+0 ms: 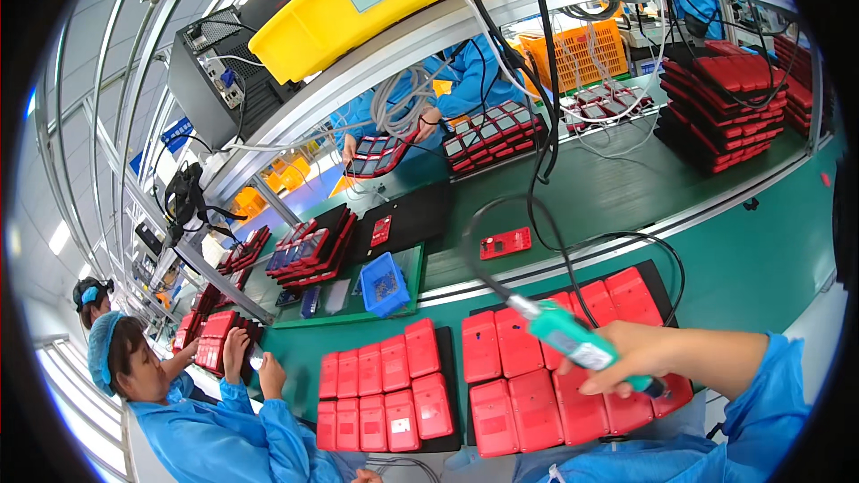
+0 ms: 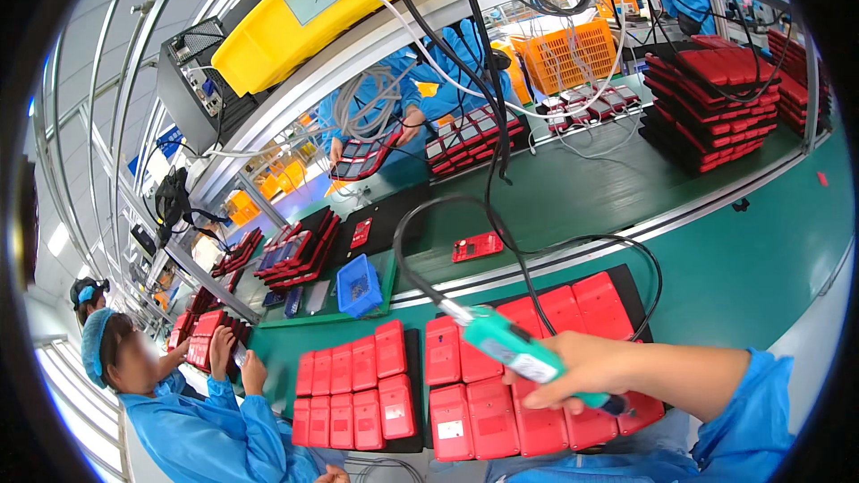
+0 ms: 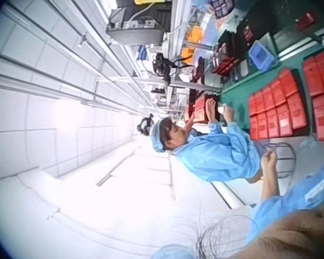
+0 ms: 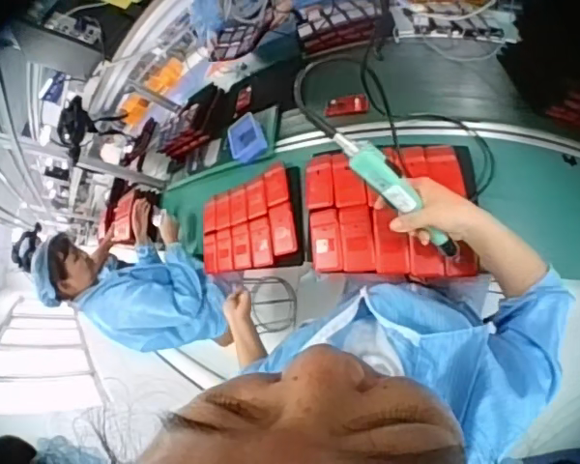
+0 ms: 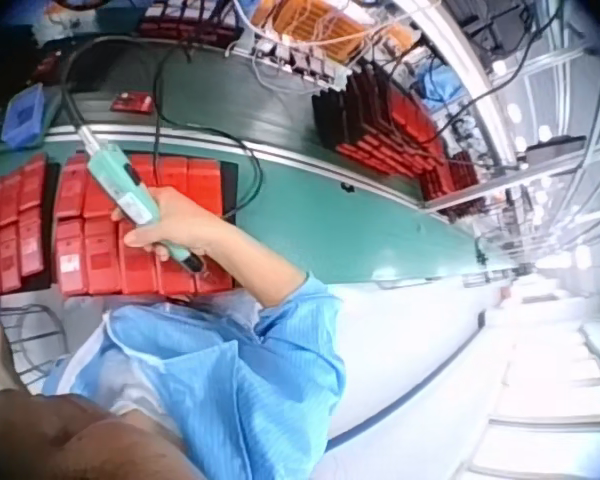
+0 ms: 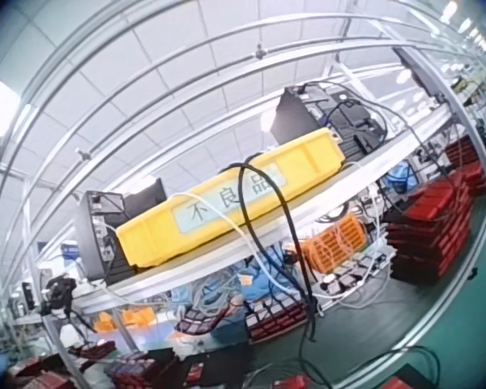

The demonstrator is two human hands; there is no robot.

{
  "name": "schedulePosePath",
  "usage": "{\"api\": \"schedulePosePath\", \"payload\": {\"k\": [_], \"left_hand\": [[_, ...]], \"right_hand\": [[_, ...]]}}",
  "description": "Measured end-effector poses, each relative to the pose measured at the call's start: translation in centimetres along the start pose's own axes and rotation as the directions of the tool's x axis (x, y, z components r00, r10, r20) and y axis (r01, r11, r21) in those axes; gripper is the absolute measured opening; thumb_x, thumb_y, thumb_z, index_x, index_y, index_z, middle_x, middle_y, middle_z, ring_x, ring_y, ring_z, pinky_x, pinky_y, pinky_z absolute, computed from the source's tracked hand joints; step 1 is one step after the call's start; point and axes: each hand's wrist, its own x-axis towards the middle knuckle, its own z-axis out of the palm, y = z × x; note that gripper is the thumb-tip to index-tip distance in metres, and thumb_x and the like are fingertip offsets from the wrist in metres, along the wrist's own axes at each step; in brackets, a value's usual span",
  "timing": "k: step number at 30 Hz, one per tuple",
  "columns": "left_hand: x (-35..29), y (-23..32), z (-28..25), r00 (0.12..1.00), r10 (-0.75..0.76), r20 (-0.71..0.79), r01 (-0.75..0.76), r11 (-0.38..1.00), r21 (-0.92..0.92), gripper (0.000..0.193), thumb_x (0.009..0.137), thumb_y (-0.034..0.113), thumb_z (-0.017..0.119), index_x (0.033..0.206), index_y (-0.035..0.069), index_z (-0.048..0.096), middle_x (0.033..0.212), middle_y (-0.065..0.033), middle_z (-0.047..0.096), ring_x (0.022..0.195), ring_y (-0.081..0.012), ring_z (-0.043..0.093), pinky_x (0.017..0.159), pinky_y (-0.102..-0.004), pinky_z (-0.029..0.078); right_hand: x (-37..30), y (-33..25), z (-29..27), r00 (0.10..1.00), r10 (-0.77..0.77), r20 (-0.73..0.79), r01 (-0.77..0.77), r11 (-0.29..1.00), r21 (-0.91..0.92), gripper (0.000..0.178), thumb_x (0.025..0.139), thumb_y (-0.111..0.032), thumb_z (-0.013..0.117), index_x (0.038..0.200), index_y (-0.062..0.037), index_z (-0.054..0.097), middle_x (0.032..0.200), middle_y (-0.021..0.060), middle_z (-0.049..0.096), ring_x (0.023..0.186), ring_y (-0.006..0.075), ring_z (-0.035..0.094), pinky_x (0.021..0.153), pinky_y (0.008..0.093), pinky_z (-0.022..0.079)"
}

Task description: The person drives screws into the back of red plastic electronic device housings using an electric screwdriver on an assembly line.

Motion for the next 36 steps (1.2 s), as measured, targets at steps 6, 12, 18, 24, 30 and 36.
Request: {"api": "schedulePosePath", "payload": {"k": [6,12,18,24,30,36], "left_hand": [[-4.2,-6.3,7.0,0.938,-0.098,0.332,0.133,0.987,-0.087,0.038,0.074,-0.014,0.044,0.112,-0.009,0.041,0.106,-0.0189,0.051,0.087,-0.0228,0.055,0.074,-0.0278,0.050],[-4.6,-13.3,17.1,0.908,-0.318,0.273,0.246,0.932,0.267,0.020,0.083,0.003,0.049,0.102,-0.002,0.050,0.093,-0.0099,0.058,0.069,-0.0142,0.057,0.054,-0.0182,0.049],[-1.4,-18.1,21.1,0.742,-0.544,0.393,0.393,0.827,0.403,0.026,0.089,0.011,0.043,0.109,-0.006,0.046,0.102,-0.0104,0.055,0.080,-0.0129,0.057,0.065,-0.0178,0.050],[2.7,-22.5,23.4,0.614,-0.657,0.437,0.538,0.754,0.378,0.032,0.088,0.007,0.042,0.118,-0.004,0.039,0.115,-0.0127,0.049,0.100,-0.0214,0.054,0.080,-0.0253,0.049],[5.1,-25.4,23.7,0.678,-0.660,0.324,0.500,0.737,0.456,0.021,0.088,0.010,0.043,0.105,-0.002,0.048,0.098,-0.0081,0.055,0.083,-0.0153,0.056,0.059,-0.0191,0.046],[4.1,-27.4,24.6,0.725,-0.653,0.217,0.505,0.719,0.478,0.016,0.087,0.021,0.049,0.087,0.006,0.054,0.072,-0.0015,0.052,0.055,-0.0068,0.045,0.041,-0.0136,0.034]], "right_hand": [[-9.2,1.8,-2.7,0.781,-0.346,-0.520,0.507,0.837,0.206,0.037,0.061,-0.006,0.068,0.092,0.0048,0.050,0.053,0.0052,0.050,0.038,0.0111,0.047,0.034,0.0243,0.036],[-14.1,1.6,-9.6,-0.109,-0.301,-0.947,0.891,0.392,-0.228,0.033,0.074,-0.014,0.055,0.104,-0.0053,0.045,0.057,-0.0043,0.036,0.041,0.0044,0.032,0.038,0.0188,0.028],[-12.1,1.7,-10.5,-0.171,-0.337,-0.926,0.946,0.207,-0.251,0.031,0.075,-0.013,0.054,0.103,-0.0058,0.043,0.058,-0.0047,0.035,0.042,0.0046,0.032,0.041,0.0188,0.029],[-4.1,1.6,-8.6,0.230,-0.403,-0.886,0.967,0.193,0.164,0.025,0.073,-0.008,0.054,0.095,-0.0065,0.043,0.054,-0.0019,0.036,0.037,0.0079,0.033,0.036,0.0226,0.032],[-0.7,-2.2,-7.7,0.277,-0.596,-0.754,0.939,0.002,0.344,0.019,0.074,-0.010,0.052,0.091,-0.0076,0.043,0.051,-0.0007,0.032,0.035,0.0092,0.032,0.036,0.0249,0.033],[1.2,-1.2,-9.9,0.266,-0.500,-0.824,0.961,0.068,0.269,0.020,0.072,-0.009,0.053,0.089,-0.0078,0.043,0.051,0.0000,0.034,0.035,0.0098,0.034,0.035,0.0259,0.034]]}}
